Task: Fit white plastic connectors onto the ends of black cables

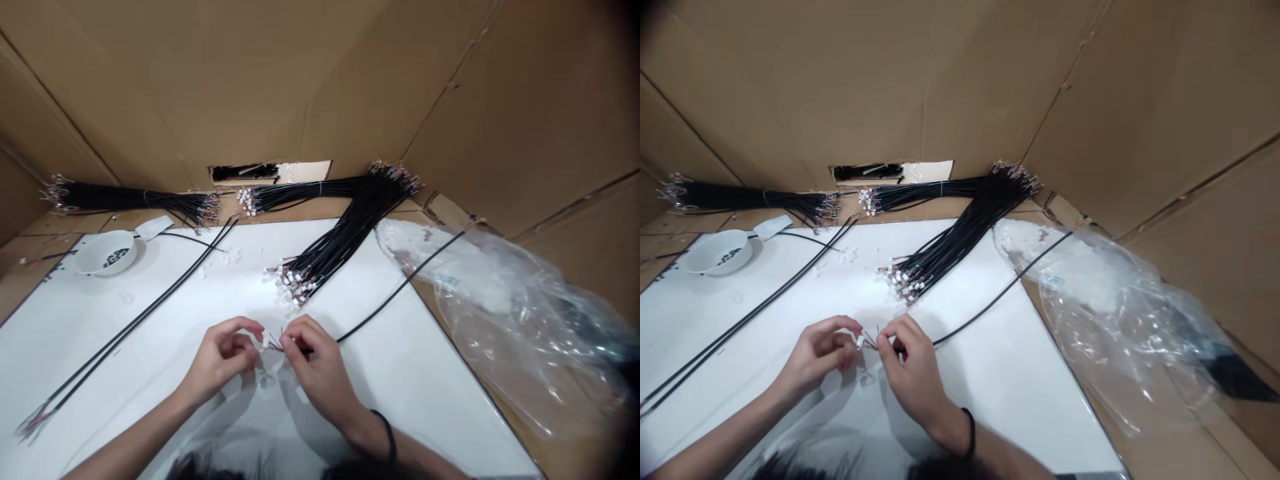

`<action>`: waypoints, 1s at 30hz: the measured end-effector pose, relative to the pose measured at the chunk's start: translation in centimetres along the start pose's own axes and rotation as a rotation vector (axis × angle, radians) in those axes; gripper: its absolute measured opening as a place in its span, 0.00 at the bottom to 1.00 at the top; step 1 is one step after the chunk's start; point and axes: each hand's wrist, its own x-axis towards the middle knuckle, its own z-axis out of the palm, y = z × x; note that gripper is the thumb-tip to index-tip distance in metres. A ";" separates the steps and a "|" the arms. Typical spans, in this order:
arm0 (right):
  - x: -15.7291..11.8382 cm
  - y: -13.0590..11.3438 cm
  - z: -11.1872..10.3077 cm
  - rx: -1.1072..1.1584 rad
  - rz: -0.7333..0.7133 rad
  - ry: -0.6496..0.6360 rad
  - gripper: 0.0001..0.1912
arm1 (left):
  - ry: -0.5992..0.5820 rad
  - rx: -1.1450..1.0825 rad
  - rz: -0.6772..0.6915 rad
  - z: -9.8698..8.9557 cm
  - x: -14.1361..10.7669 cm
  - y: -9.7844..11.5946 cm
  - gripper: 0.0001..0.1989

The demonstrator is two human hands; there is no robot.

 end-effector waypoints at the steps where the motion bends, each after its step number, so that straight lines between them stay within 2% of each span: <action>1: 0.0 -0.2 -0.1 0.006 -0.009 -0.003 0.09 | 0.001 0.009 0.019 0.1 -0.2 0.1 0.11; 8: -0.5 -1.6 -0.4 0.060 -0.099 0.005 0.08 | 0.095 0.082 0.237 1.5 -2.0 0.8 0.12; 15: -1.3 -2.6 -0.4 0.101 -0.157 -0.089 0.10 | 0.196 0.053 0.388 2.9 -4.4 1.4 0.13; 18: -2.0 -3.0 -0.6 0.104 -0.208 -0.093 0.08 | 0.239 0.009 0.403 3.1 -4.8 1.3 0.15; 20: -2.4 -3.0 -0.4 0.098 -0.226 -0.059 0.10 | 0.272 -0.033 0.404 3.2 -4.9 1.1 0.16; 22: -2.9 -3.0 0.0 0.089 -0.247 -0.005 0.08 | 0.309 -0.073 0.398 3.4 -4.8 0.9 0.16; 25: -3.4 -2.7 0.6 0.052 -0.386 0.070 0.04 | 0.389 -0.179 0.347 4.1 -4.8 0.4 0.20; 27: -3.7 -2.4 1.0 -0.001 -0.485 0.088 0.09 | 0.444 -0.260 0.308 4.6 -5.0 0.0 0.22; 30: -4.0 -2.0 1.2 -0.063 -0.504 0.082 0.15 | 0.494 -0.278 0.301 5.0 -5.4 -0.8 0.22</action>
